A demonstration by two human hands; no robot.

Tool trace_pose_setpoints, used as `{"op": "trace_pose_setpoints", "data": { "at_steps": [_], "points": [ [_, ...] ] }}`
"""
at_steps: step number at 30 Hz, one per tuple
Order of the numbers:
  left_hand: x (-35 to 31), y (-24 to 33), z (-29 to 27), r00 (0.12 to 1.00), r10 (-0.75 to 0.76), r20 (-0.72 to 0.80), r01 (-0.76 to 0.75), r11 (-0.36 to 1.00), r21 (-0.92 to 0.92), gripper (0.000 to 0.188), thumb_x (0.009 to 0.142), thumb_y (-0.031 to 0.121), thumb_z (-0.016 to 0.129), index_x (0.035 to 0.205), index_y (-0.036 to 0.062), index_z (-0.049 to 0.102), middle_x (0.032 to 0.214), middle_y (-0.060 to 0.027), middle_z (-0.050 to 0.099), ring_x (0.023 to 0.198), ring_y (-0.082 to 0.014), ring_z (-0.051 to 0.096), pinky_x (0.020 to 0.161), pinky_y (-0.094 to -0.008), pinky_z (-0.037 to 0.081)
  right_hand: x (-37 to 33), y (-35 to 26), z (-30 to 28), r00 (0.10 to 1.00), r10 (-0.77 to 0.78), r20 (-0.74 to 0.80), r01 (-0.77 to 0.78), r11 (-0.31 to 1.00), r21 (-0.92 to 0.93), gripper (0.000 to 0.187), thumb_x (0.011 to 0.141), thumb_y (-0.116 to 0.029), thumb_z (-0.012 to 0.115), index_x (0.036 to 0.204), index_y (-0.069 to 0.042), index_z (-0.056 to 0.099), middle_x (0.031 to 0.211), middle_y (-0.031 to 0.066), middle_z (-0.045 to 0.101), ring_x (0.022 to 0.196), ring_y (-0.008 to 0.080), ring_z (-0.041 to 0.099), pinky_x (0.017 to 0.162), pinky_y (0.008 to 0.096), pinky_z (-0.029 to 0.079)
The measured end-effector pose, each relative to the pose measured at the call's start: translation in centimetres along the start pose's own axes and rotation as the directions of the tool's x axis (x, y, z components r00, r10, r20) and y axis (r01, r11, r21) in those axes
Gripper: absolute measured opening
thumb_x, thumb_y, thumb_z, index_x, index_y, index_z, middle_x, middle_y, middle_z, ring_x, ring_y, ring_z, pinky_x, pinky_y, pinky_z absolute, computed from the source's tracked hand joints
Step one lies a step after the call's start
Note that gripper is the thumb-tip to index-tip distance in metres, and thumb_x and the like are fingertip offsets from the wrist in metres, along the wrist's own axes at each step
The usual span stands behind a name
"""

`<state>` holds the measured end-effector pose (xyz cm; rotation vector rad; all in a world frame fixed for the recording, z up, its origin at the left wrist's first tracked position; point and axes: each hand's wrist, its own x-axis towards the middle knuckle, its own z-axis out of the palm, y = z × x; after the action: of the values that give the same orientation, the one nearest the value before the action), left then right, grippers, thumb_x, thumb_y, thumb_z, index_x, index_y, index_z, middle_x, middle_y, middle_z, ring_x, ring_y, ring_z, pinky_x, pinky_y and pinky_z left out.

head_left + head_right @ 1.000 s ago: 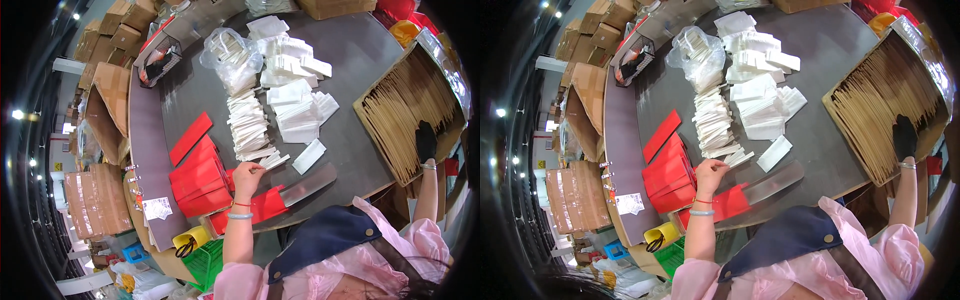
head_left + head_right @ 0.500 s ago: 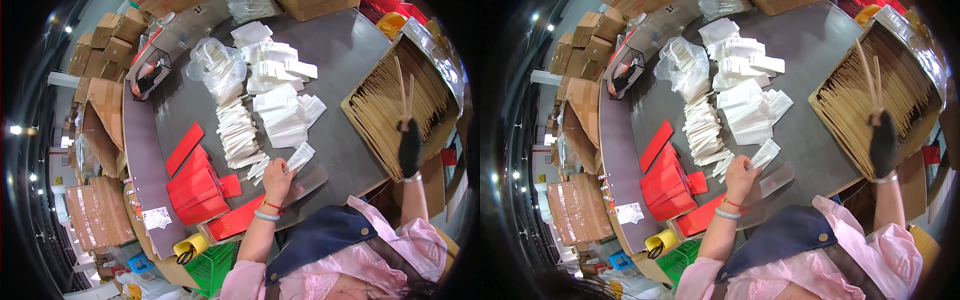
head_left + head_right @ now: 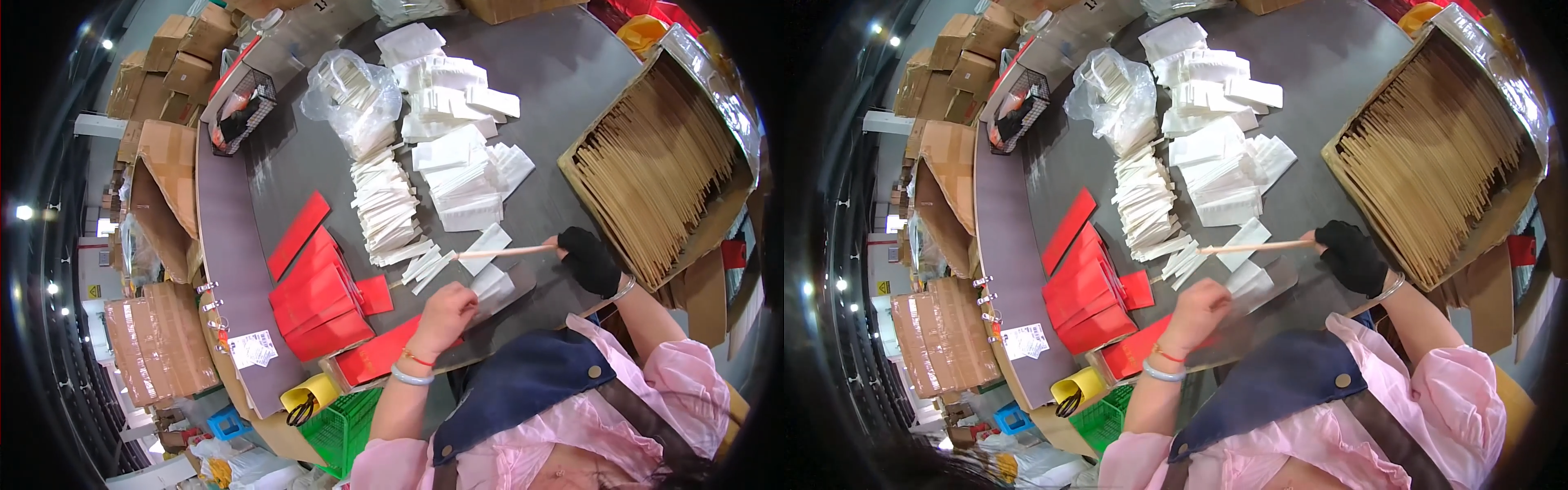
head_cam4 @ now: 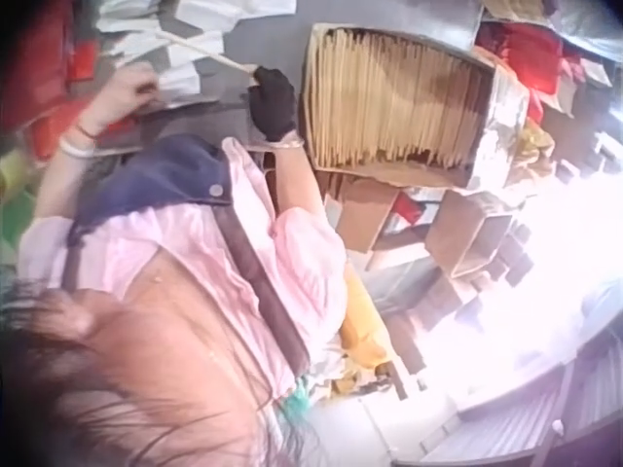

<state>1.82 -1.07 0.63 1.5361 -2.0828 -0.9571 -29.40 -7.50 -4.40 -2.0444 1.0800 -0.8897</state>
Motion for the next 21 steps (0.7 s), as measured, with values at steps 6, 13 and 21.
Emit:
{"op": "trace_pose_setpoints", "data": {
  "at_steps": [6,13,21],
  "points": [
    [-3.8,-0.1,0.8,0.964,-0.069,-0.257,0.124,0.971,0.204,0.038,0.064,0.023,0.081,0.098,0.0096,0.069,0.098,-0.0045,0.062,0.097,-0.0281,0.055,0.089,-0.0426,0.042,0.9,-1.6,-0.3,0.936,0.095,0.339,-0.062,0.992,-0.107,0.024,0.084,-0.017,0.065,0.108,-0.016,0.071,0.080,0.0123,0.058,0.076,0.0309,0.059,0.066,0.0416,0.047],
    [-6.3,0.1,2.3,0.956,-0.098,-0.278,0.174,0.949,0.264,0.072,0.058,0.025,0.087,0.121,0.0048,0.061,0.120,-0.0085,0.056,0.109,-0.0338,0.049,0.095,-0.0468,0.039,0.8,-2.4,4.3,0.909,-0.036,0.416,0.156,0.953,-0.258,0.019,0.079,-0.021,0.070,0.098,-0.020,0.070,0.079,0.0109,0.059,0.075,0.0315,0.060,0.065,0.0426,0.049],
    [-4.7,0.9,3.7,0.959,-0.084,-0.269,0.166,0.940,0.297,0.081,0.057,0.020,0.086,0.129,0.0052,0.054,0.122,-0.0115,0.053,0.111,-0.0344,0.048,0.093,-0.0457,0.040,-0.7,-2.8,10.4,0.961,0.167,0.223,-0.222,0.942,0.252,0.016,0.076,-0.005,0.071,0.091,-0.005,0.065,0.087,0.0127,0.062,0.083,0.0307,0.062,0.075,0.0363,0.051]
  ]
}}
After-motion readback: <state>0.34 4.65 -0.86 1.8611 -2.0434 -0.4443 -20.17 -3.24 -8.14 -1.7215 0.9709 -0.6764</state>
